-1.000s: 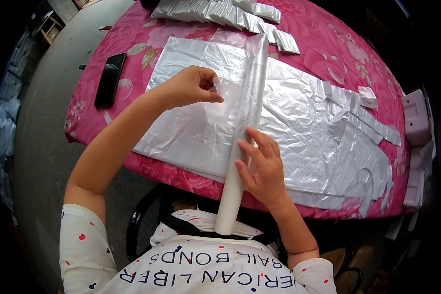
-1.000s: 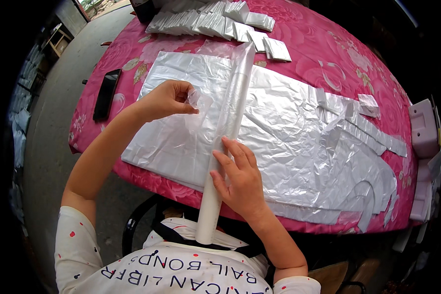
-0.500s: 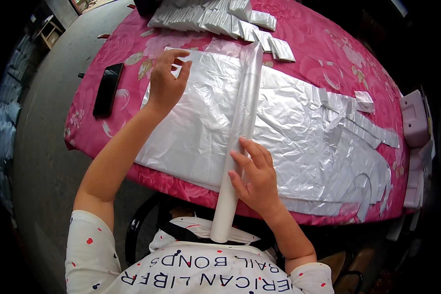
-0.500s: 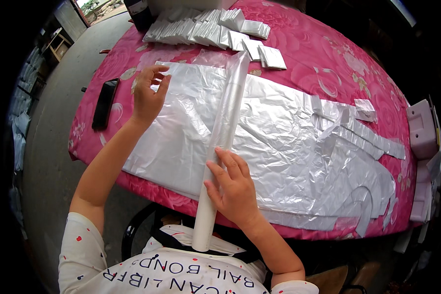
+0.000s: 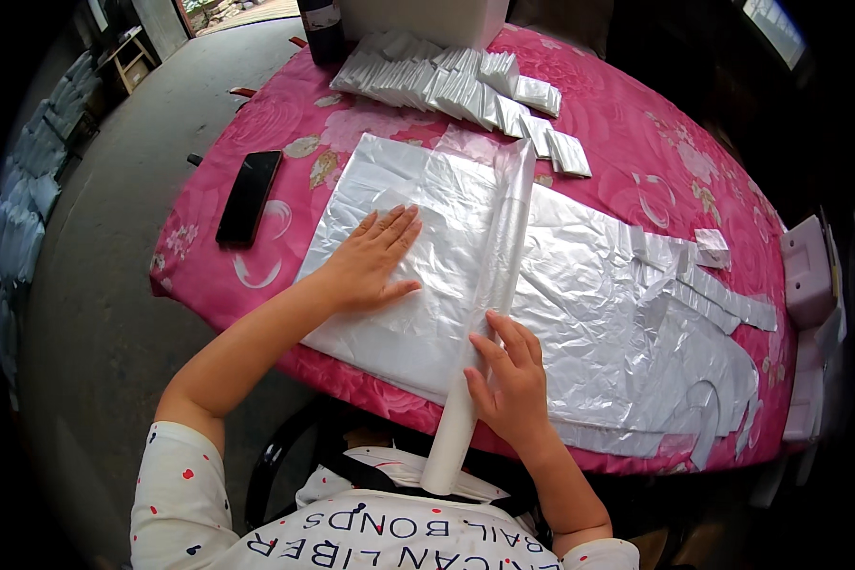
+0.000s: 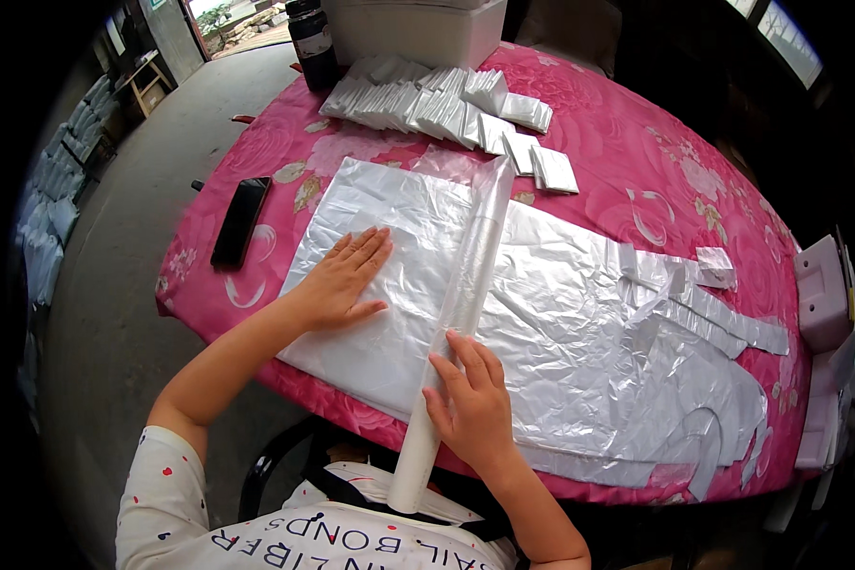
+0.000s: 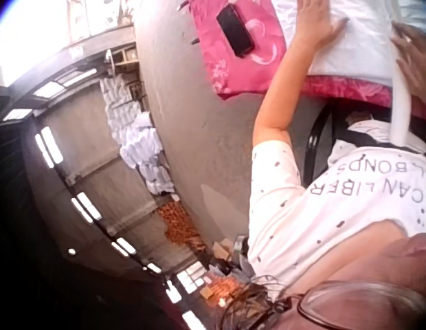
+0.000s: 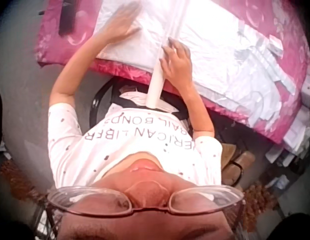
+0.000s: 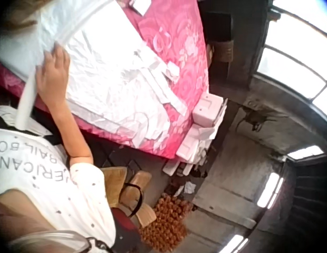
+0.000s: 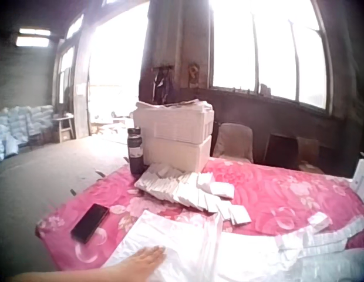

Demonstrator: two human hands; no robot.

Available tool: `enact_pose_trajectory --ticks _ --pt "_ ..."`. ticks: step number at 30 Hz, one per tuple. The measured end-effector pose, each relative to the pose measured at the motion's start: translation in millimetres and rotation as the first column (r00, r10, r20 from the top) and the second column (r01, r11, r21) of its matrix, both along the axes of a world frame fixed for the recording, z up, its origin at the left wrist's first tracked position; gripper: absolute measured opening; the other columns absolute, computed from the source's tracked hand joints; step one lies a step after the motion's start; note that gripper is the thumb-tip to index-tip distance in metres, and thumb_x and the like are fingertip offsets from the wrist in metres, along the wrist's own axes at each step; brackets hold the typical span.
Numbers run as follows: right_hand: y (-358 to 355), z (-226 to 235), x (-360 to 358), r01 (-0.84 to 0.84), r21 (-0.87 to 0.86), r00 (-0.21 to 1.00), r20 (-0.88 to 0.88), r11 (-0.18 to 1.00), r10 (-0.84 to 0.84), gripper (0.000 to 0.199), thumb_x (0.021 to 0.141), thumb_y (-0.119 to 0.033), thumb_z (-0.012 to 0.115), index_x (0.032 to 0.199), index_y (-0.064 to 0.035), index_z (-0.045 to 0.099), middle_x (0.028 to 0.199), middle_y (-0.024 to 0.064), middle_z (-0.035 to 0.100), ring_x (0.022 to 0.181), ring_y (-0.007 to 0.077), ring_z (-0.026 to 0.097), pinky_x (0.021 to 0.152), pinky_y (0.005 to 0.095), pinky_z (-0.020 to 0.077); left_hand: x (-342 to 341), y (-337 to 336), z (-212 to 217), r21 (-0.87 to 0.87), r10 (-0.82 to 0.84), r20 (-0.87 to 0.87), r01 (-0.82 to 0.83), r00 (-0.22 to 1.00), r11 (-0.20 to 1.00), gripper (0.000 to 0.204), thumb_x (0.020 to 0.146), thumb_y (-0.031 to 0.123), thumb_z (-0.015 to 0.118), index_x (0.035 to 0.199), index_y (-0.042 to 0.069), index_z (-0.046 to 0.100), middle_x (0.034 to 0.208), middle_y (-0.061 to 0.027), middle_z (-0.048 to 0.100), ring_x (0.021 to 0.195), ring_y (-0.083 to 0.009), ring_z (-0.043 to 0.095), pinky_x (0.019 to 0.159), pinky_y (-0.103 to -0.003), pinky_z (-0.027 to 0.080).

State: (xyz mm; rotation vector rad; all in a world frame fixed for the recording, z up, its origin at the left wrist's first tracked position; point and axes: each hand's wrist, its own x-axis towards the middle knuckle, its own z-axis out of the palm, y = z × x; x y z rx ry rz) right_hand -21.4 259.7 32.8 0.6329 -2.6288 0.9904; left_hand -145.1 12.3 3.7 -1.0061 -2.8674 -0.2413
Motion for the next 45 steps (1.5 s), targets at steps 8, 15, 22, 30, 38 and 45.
enact_pose_trajectory --ticks 8,15,22,30,38,45 --pt "-2 0 0 -0.001 0.008 1.0 -0.018 1.0 0.002 0.038 0.071 -0.01 0.068 0.108 -0.0046 0.061 0.13 0.0135 0.049 0.119 0.0325 0.044 0.098 0.0395 0.0383 -35 -11 3 0.43 0.488 -0.042 -0.425 0.872 0.797 0.064 0.08 0.034 0.067 0.128 0.0 0.043 0.124 -0.0175 0.05 0.115 -0.0342 0.046 0.097 -0.042 0.036" --pt "0 1 0 -0.005 0.004 1.0 -0.023 1.0 0.006 0.037 0.071 -0.01 0.068 0.107 -0.0041 0.061 0.129 0.0142 0.049 0.118 0.0328 0.044 0.098 0.0396 0.0387 -49 -4 32 0.435 0.32 0.496 -0.549 0.808 0.713 0.042 0.076 0.017 0.072 0.11 0.003 0.054 0.106 -0.0093 0.056 0.092 -0.0169 0.055 0.079 -0.03 0.044" --pt "8 12 -10 -0.022 0.009 1.0 0.005 1.0 0.022 0.04 0.072 -0.012 0.069 0.11 -0.004 0.06 0.129 0.0142 0.049 0.119 0.0337 0.044 0.098 0.0411 0.0377 -12 9 57 0.942 -0.347 0.266 -0.167 0.899 0.29 0.018 0.079 0.002 0.066 0.094 0.004 0.056 0.112 -0.0105 0.054 0.094 -0.0162 0.058 0.083 -0.032 0.049" --pt "-21 30 -50 -0.051 0.418 0.999 0.033 0.907 0.041 0.061 0.073 -0.025 0.071 0.123 0.0017 0.048 0.125 0.017 0.049 0.129 0.0336 0.032 0.111 0.0493 0.0128 65 -27 82 0.747 -0.482 0.509 -0.087 0.713 0.659 0.047 0.065 -0.014 0.062 0.108 0.004 0.058 0.112 -0.0104 0.059 0.095 -0.0175 0.059 0.079 -0.029 0.049" --pt "-68 12 -17 -0.184 0.615 0.974 0.216 0.767 0.06 0.063 0.076 -0.027 0.066 0.125 0.0064 0.045 0.132 0.0228 0.043 0.127 0.0321 0.038 0.11 0.0458 0.0204 86 -43 77 0.495 -0.348 0.639 -0.021 0.686 0.868 0.064 0.07 -0.005 0.063 0.131 0.01 0.048 0.097 -0.0085 0.065 0.083 -0.0237 0.061 0.074 -0.033 0.048" --pt "-68 8 12 -0.313 0.467 0.941 0.272 0.827 0.202 0.058 0.08 -0.02 0.057 0.128 0.0083 0.041 0.137 0.0253 0.037 0.128 0.0352 0.036 0.107 0.0463 0.0243 80 -37 86 0.342 -0.296 0.736 0.043 0.609 0.939 0.063 0.072 -0.002 0.066 0.131 0.011 0.047 0.083 -0.0084 0.062 0.08 -0.0247 0.061 0.072 -0.035 0.048"
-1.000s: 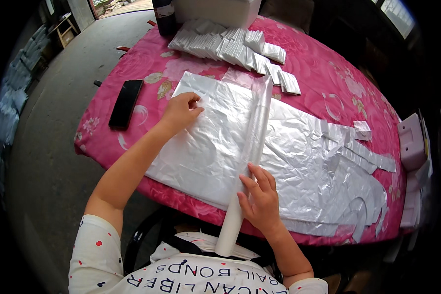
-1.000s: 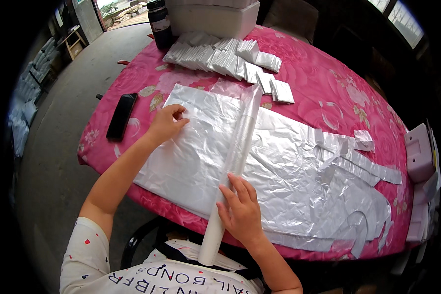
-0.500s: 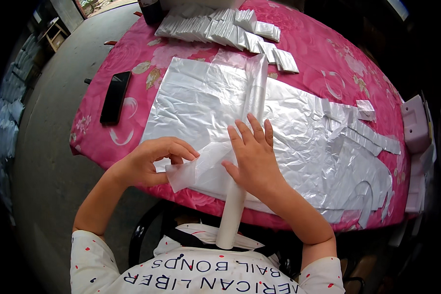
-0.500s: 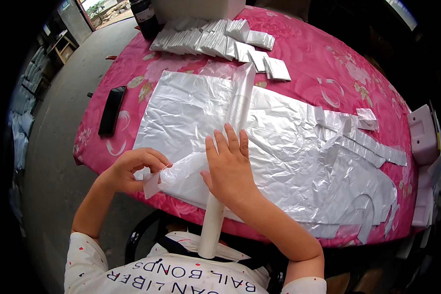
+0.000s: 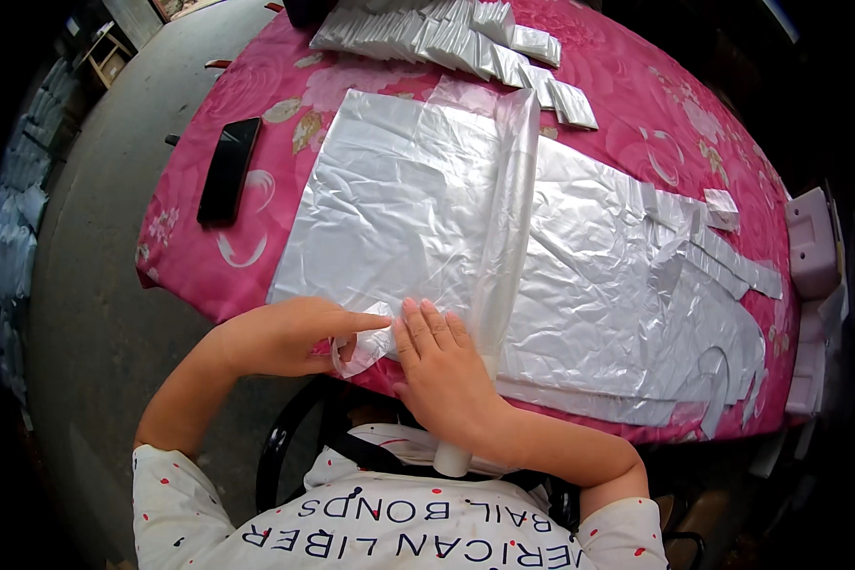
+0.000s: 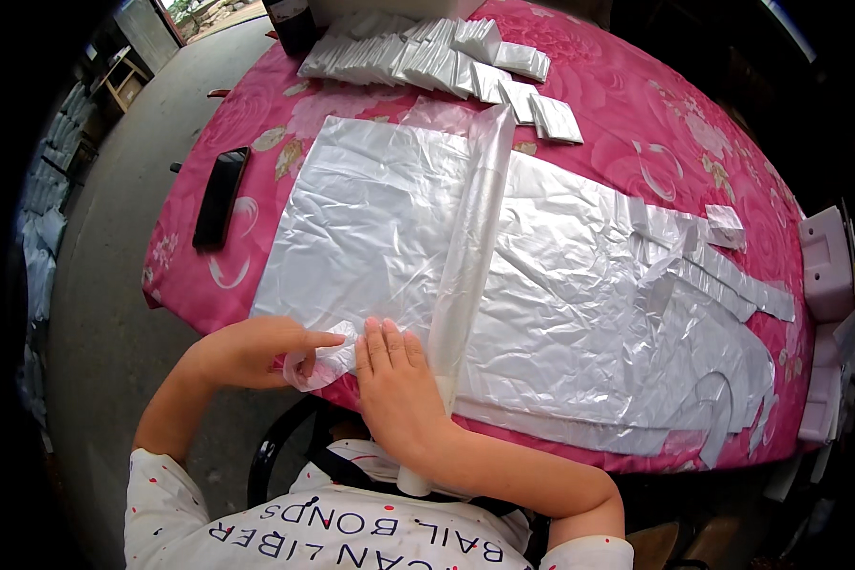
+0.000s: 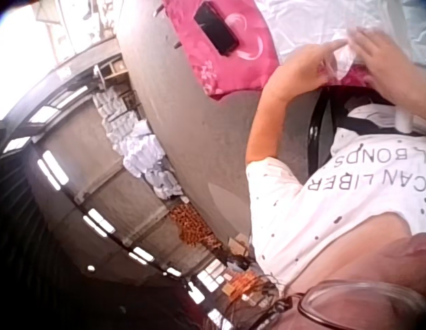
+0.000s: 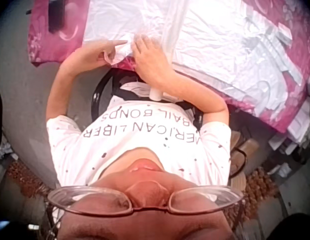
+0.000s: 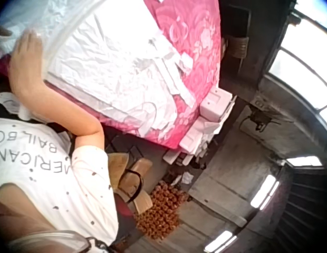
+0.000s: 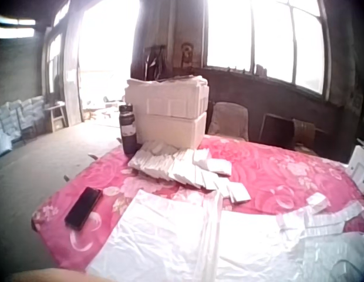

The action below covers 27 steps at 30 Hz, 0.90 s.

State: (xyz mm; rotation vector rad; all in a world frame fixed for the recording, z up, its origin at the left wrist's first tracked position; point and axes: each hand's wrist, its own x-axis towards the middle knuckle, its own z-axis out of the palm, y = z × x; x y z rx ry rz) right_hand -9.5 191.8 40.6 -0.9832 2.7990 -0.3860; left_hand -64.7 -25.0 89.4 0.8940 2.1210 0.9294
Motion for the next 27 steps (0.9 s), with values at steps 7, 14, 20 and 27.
enact_pose_trajectory --ticks 7,14,20,27 --pt "14 22 7 0.049 -0.125 0.998 0.036 0.991 -0.045 0.062 0.08 -0.02 0.059 0.131 0.0079 0.038 0.138 0.0237 0.037 0.13 0.0346 0.033 0.108 0.0467 0.0218 -78 42 -3 0.303 0.207 0.049 -0.212 0.977 0.929 0.06 0.071 -0.001 0.073 0.127 0.006 0.051 0.075 0.0007 0.056 0.07 -0.0061 0.054 0.066 -0.024 0.046" --pt "22 30 6 0.107 -0.102 0.993 -0.044 0.989 -0.112 0.069 0.077 -0.022 0.066 0.133 0.0052 0.037 0.14 0.0219 0.034 0.133 0.0338 0.03 0.109 0.0479 0.0205 -154 101 -24 0.083 0.259 -0.225 -0.246 0.939 0.966 0.057 0.069 0.003 0.071 0.121 -0.003 0.051 0.084 -0.0088 0.063 0.071 -0.0137 0.059 0.066 -0.026 0.048" --pt "12 9 -22 0.128 -0.083 0.984 -0.112 0.988 -0.137 0.07 0.077 -0.026 0.066 0.132 0.0056 0.037 0.141 0.0218 0.033 0.134 0.0332 0.028 0.11 0.0463 0.0175 -169 109 -45 0.067 0.341 -0.342 -0.339 0.876 0.938 0.06 0.067 0.008 0.073 0.122 -0.003 0.05 0.086 -0.0103 0.064 0.074 -0.0179 0.062 0.068 -0.029 0.049" --pt "-2 -6 -27 0.194 0.068 0.977 -0.109 0.979 -0.186 0.068 0.079 -0.032 0.063 0.13 0.0068 0.04 0.137 0.0217 0.039 0.13 0.0316 0.035 0.111 0.0449 0.0168 -191 104 -65 0.464 0.695 -0.583 -0.53 0.421 0.71 0.056 0.072 0.014 0.073 0.121 -0.001 0.051 0.104 -0.0139 0.06 0.087 -0.0242 0.061 0.08 -0.033 0.048"
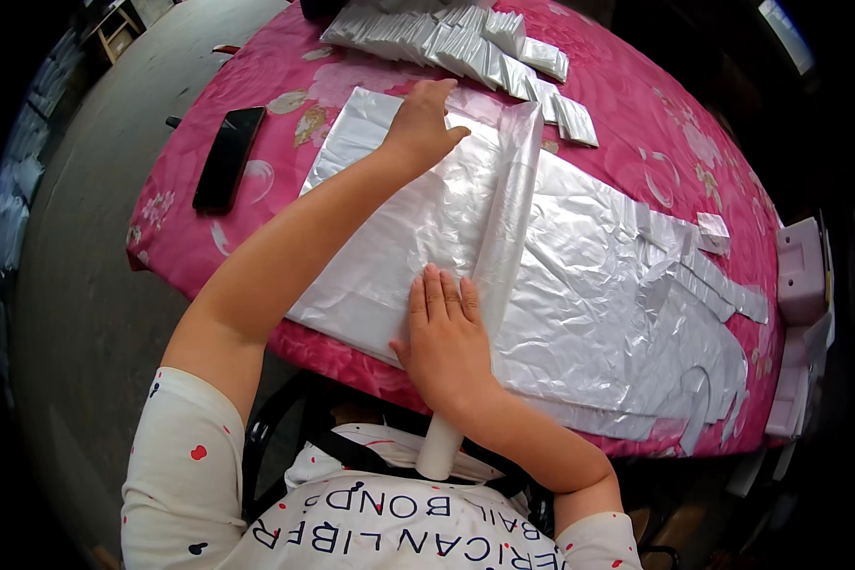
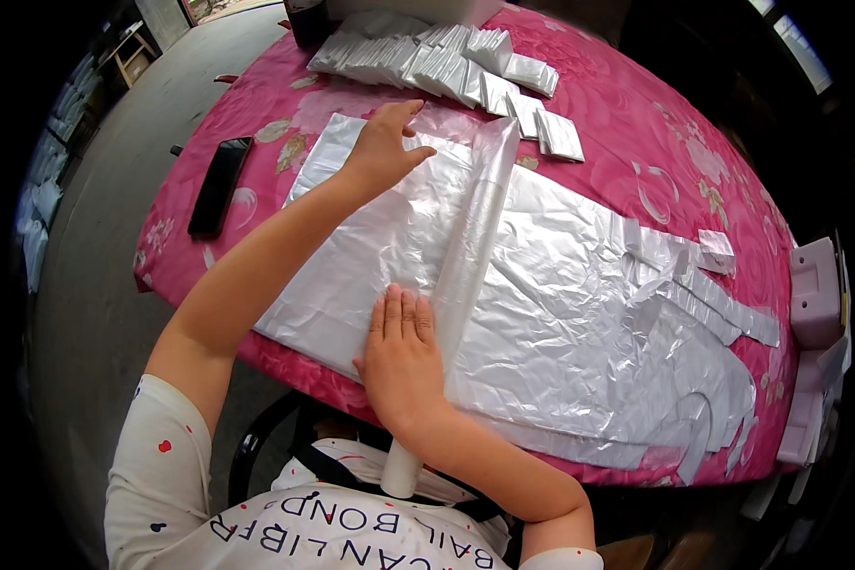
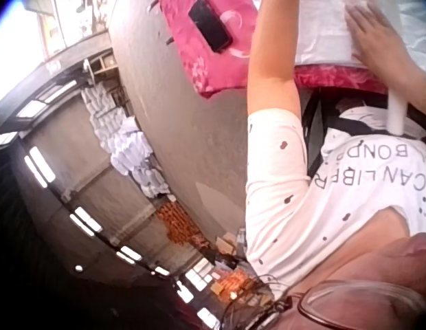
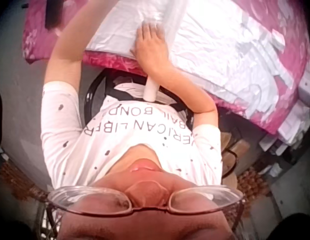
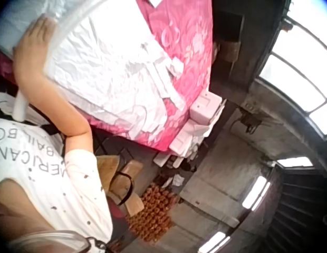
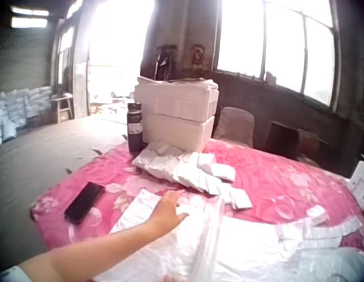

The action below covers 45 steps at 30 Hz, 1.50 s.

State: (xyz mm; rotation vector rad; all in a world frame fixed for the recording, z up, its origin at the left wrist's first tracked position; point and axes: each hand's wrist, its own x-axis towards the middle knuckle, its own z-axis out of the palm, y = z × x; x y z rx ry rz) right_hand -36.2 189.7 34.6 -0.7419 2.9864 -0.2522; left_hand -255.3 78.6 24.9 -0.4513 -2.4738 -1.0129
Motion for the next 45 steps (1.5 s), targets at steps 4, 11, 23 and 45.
enact_pose_trajectory --ticks 4,11,23,45 --pt "1 3 0 0.01 -0.048 1.0 -0.013 0.999 -0.011 0.063 0.079 -0.03 0.063 0.127 0.0058 0.044 0.134 0.0215 0.043 0.127 0.0316 0.039 0.111 0.0452 0.0181 10 -14 7 0.028 -0.04 -0.233 0.047 0.972 0.998 0.039 0.077 0.013 0.069 0.112 0.002 0.056 0.11 -0.0128 0.059 0.096 -0.0281 0.058 0.086 -0.035 0.046" --pt "19 14 -10 -0.078 -0.242 0.994 -0.096 0.967 0.056 0.046 0.079 -0.019 0.061 0.117 0.0049 0.053 0.126 0.022 0.05 0.123 0.0336 0.043 0.107 0.0464 0.025 122 -85 19 -0.286 -0.699 0.168 0.713 0.695 0.64 0.045 0.068 0.017 0.073 0.109 0.007 0.059 0.116 -0.0099 0.057 0.106 -0.0283 0.054 0.089 -0.04 0.044" --pt "13 12 -19 -0.121 -0.232 0.993 -0.022 0.965 0.12 0.043 0.079 -0.016 0.061 0.116 0.0035 0.054 0.122 0.018 0.054 0.115 0.029 0.051 0.103 0.0434 0.0319 139 -102 -7 -0.363 -0.658 -0.07 0.595 0.75 0.717 0.017 0.074 0.008 0.067 0.091 0.006 0.062 0.098 -0.0058 0.063 0.092 -0.0239 0.059 0.08 -0.035 0.048" --pt "16 15 -22 -0.119 -0.19 0.979 -0.187 0.974 0.083 0.045 0.077 -0.015 0.062 0.116 0.0066 0.054 0.125 0.0231 0.05 0.121 0.0336 0.045 0.105 0.0458 0.0295 61 -6 10 -0.135 -0.605 0.216 0.637 0.767 0.759 0.015 0.078 0.009 0.065 0.093 0.005 0.063 0.086 -0.0085 0.066 0.08 -0.0265 0.063 0.071 -0.035 0.05"
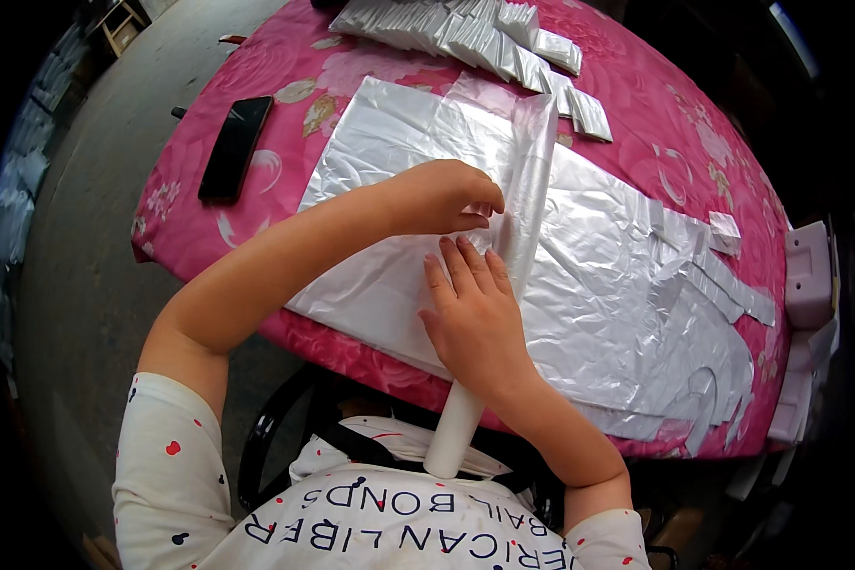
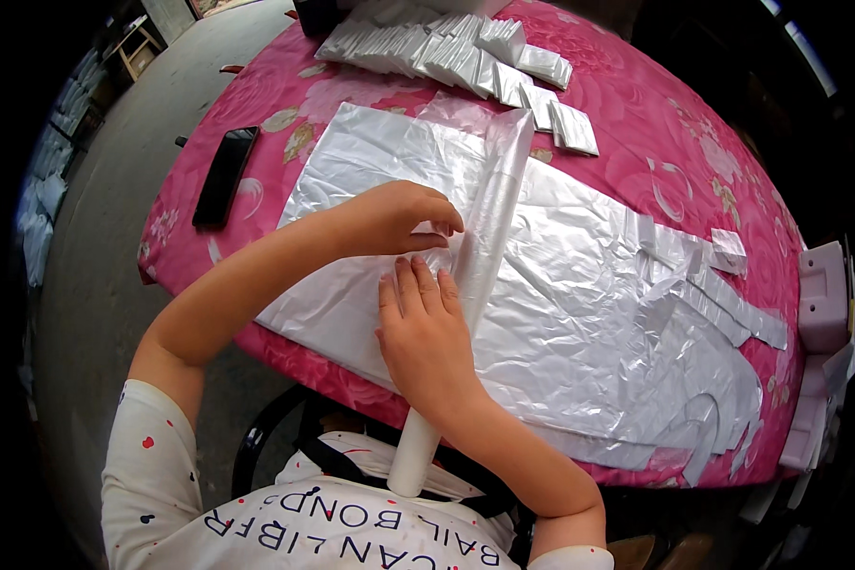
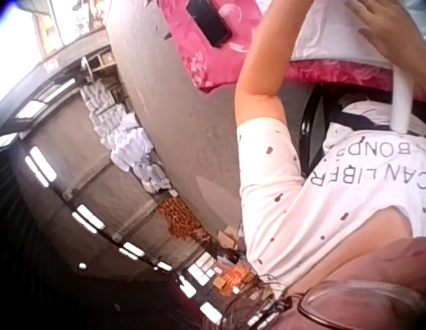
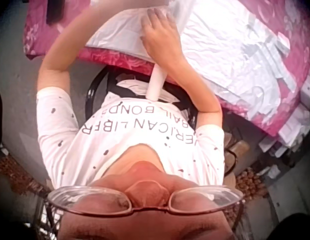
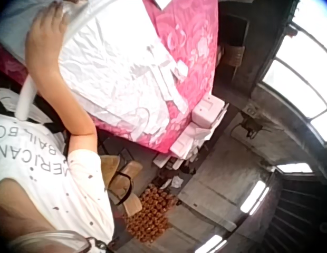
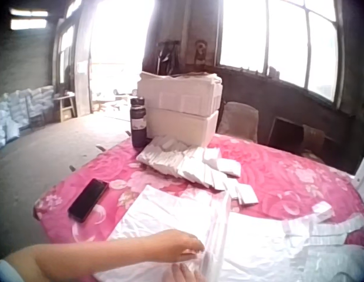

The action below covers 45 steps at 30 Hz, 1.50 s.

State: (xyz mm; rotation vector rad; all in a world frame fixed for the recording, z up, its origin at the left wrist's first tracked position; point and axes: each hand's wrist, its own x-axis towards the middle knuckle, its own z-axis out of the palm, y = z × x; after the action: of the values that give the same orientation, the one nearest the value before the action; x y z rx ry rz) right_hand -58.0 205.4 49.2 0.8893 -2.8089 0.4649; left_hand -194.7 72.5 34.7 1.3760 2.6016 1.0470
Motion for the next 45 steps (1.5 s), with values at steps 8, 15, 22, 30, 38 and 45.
enact_pose_trajectory --ticks 8,15,22,30,38,45 --pt "-2 -14 -1 0.091 0.071 0.987 0.125 0.993 -0.1 0.054 0.081 -0.022 0.06 0.123 0.0075 0.047 0.129 0.0252 0.046 0.125 0.0349 0.041 0.109 0.0467 0.0209 37 -38 13 -0.028 -0.052 -0.333 0.045 0.941 0.999 0.039 0.082 0.024 0.061 0.116 0.005 0.055 0.125 -0.0111 0.053 0.116 -0.0271 0.05 0.098 -0.041 0.038" --pt "-4 -12 8 0.087 0.113 0.989 0.113 0.99 -0.1 0.05 0.081 -0.021 0.059 0.122 0.0056 0.049 0.127 0.0233 0.049 0.122 0.0322 0.044 0.109 0.046 0.0211 48 -69 -18 -0.453 -0.144 -0.195 0.041 0.97 0.89 0.082 0.086 0.055 0.042 0.143 0.002 0.02 0.15 -0.0131 0.02 0.14 -0.0263 0.015 0.113 -0.042 0.01" --pt "6 1 19 0.028 0.209 0.984 0.164 0.977 -0.064 0.047 0.08 -0.018 0.061 0.121 0.0017 0.051 0.127 0.0164 0.052 0.121 0.0275 0.046 0.108 0.0464 0.0236 49 -68 -20 -0.435 -0.092 -0.249 -0.026 0.964 0.9 0.082 0.085 0.056 0.042 0.142 0.001 0.022 0.15 -0.0139 0.02 0.14 -0.0263 0.015 0.113 -0.043 0.01" --pt "65 5 15 0.022 -0.099 0.999 -0.041 0.995 -0.026 0.043 0.08 -0.022 0.062 0.119 -0.0029 0.055 0.128 0.0144 0.051 0.122 0.0292 0.046 0.104 0.046 0.0293 71 -53 -9 -0.356 -0.171 -0.162 0.105 0.972 0.929 0.082 0.082 0.05 0.053 0.14 -0.002 0.026 0.147 -0.0161 0.024 0.139 -0.0278 0.018 0.113 -0.043 0.012" --pt "94 -15 20 -0.195 -0.065 0.977 0.077 0.979 0.2 0.06 0.087 -0.046 0.05 0.131 -0.0045 0.045 0.14 0.0138 0.039 0.132 0.0291 0.034 0.109 0.0429 0.0231 76 -58 -15 -0.374 -0.218 -0.13 0.156 0.967 0.914 0.08 0.082 0.051 0.053 0.138 -0.001 0.03 0.147 -0.016 0.026 0.138 -0.0284 0.021 0.113 -0.045 0.013" --pt "60 -12 0 -0.33 -0.012 0.938 0.11 0.944 0.33 0.067 0.086 -0.05 0.047 0.135 -0.0047 0.04 0.144 0.0129 0.033 0.136 0.0286 0.025 0.112 0.0434 0.0139 85 -67 -11 -0.143 -0.139 -0.199 0.112 0.97 0.983 0.048 0.08 0.033 0.061 0.118 0.004 0.054 0.128 -0.0121 0.051 0.122 -0.0275 0.046 0.109 -0.045 0.025"
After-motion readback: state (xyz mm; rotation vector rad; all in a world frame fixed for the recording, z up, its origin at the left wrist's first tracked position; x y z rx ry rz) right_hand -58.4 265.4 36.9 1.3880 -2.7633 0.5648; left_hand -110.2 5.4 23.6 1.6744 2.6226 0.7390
